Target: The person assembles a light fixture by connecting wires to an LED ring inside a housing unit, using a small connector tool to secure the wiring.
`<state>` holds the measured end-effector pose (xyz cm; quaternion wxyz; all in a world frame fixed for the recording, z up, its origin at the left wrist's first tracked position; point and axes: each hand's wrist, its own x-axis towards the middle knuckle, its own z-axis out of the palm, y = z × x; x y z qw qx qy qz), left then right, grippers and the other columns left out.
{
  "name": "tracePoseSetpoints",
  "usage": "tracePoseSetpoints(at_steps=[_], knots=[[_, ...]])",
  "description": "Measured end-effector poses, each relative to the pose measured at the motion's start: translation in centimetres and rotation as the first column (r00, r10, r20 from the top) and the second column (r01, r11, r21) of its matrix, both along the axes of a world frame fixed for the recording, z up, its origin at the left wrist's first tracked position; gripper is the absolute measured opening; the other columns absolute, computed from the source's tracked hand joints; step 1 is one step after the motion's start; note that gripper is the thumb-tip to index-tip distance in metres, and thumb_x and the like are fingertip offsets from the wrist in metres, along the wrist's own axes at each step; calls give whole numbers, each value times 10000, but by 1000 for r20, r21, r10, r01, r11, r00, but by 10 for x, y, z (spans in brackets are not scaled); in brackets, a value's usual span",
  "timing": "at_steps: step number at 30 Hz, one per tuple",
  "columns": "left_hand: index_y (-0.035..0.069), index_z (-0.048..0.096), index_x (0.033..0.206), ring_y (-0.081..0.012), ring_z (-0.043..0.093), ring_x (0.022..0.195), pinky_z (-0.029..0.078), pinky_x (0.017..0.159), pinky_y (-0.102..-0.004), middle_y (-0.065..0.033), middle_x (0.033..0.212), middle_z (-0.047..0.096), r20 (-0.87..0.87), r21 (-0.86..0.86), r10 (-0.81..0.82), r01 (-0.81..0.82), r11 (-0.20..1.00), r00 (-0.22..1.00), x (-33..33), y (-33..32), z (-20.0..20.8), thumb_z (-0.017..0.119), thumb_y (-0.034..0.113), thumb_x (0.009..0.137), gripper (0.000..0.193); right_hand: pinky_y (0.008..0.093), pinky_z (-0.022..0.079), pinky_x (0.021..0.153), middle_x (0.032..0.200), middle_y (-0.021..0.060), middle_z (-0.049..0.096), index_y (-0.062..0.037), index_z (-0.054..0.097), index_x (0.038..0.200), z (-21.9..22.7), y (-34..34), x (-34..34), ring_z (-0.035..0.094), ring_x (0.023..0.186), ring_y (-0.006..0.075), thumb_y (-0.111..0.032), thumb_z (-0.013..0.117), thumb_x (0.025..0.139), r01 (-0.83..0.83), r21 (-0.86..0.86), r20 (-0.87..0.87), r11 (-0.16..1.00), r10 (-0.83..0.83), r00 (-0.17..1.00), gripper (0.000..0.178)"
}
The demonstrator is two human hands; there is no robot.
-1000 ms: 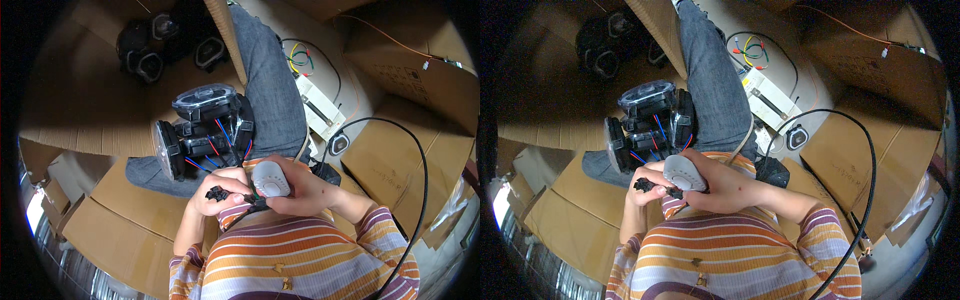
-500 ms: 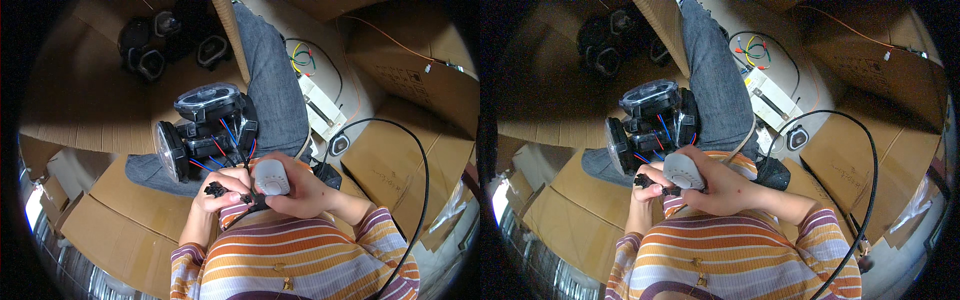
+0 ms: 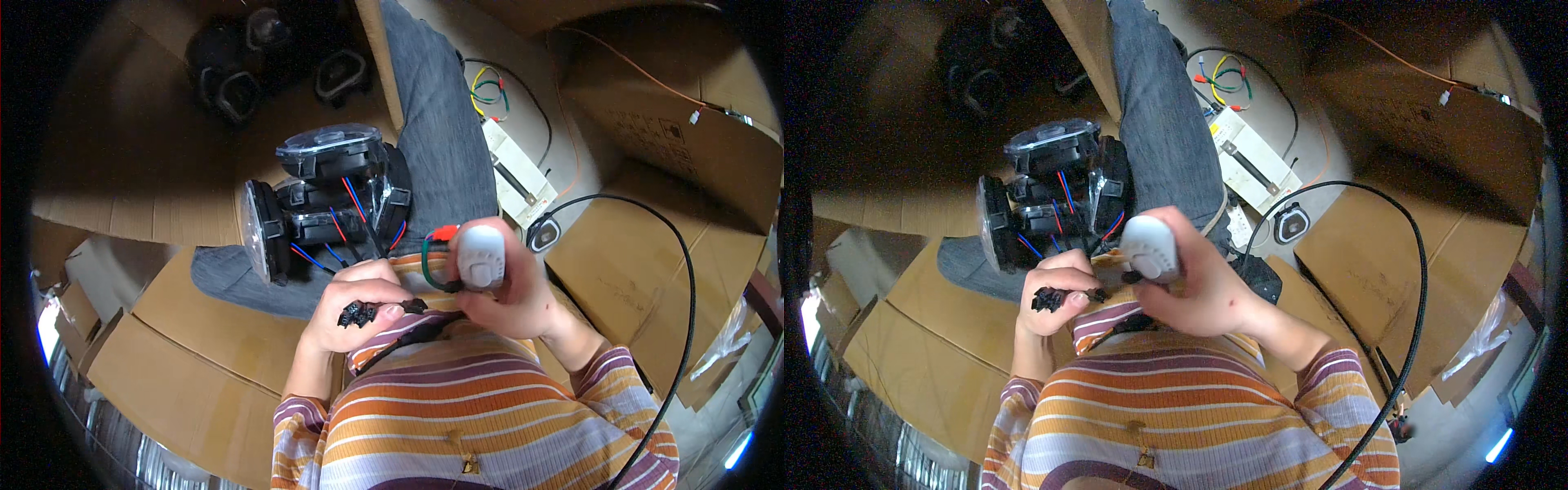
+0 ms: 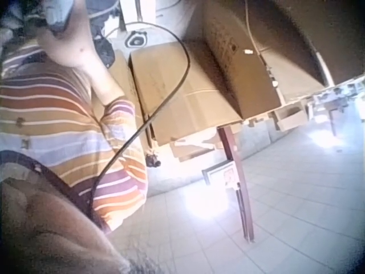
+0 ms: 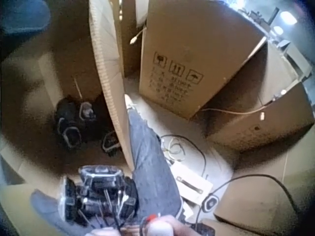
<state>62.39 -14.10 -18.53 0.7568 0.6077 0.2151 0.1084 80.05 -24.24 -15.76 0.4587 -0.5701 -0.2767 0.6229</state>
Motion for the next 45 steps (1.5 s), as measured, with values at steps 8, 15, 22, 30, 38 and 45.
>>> tracePoseSetpoints(at_steps=[8, 15, 22, 30, 38, 45], knots=[[23, 603, 743, -190, 484, 601, 367, 558, -292, -61, 674, 527, 133, -50, 0, 7, 999, 991, -6, 0, -8, 605, 108, 655, 122, 227, 409, 617, 893, 49, 423, -48, 337, 1049, 11, 14, -14, 454, 744, 96, -43, 603, 646, -199, 65, -31, 978, 201, 979, 483], [79, 607, 743, -152, 471, 569, 307, 510, -271, -17, 668, 519, 88, 174, -183, 166, 971, 979, -11, 10, -8, 659, 150, 613, 158, 242, 401, 631, 874, 62, 437, -40, 343, 1038, 10, 15, -11, 468, 749, 122, -109, 581, 682, -339, 39, -61, 940, 341, 938, 434], [85, 608, 718, -135, 465, 547, 294, 507, -267, 7, 655, 508, 13, 278, -234, 222, 935, 972, -7, 15, 6, 680, 169, 593, 167, 273, 419, 629, 893, 102, 460, -32, 341, 1035, 9, 11, -12, 509, 762, 182, -126, 586, 692, -375, 115, 111, 920, 363, 925, 433], [93, 589, 679, -123, 468, 535, 281, 476, -257, 24, 613, 494, -24, 328, -231, 226, 917, 973, -4, 15, 9, 681, 157, 593, 141, 302, 421, 675, 892, 132, 484, -22, 352, 1032, 9, 12, -7, 521, 809, 231, -137, 572, 704, -433, 40, 55, 900, 431, 901, 412], [102, 572, 673, -139, 453, 500, 275, 467, -261, 20, 593, 483, -23, 374, -233, 225, 900, 972, -7, 16, 9, 669, 137, 586, 135, 292, 416, 671, 930, 129, 467, -16, 364, 1049, 6, 15, -7, 494, 840, 216, -132, 548, 713, -487, 63, 76, 871, 482, 873, 400], [94, 574, 674, -146, 450, 498, 268, 465, -269, 11, 576, 465, -22, 376, -219, 211, 902, 975, -6, 15, 9, 657, 130, 577, 132, 240, 407, 613, 895, 86, 456, -22, 357, 1058, 7, 20, -7, 482, 767, 149, -126, 544, 690, -508, -93, -129, 857, 495, 859, 425]])
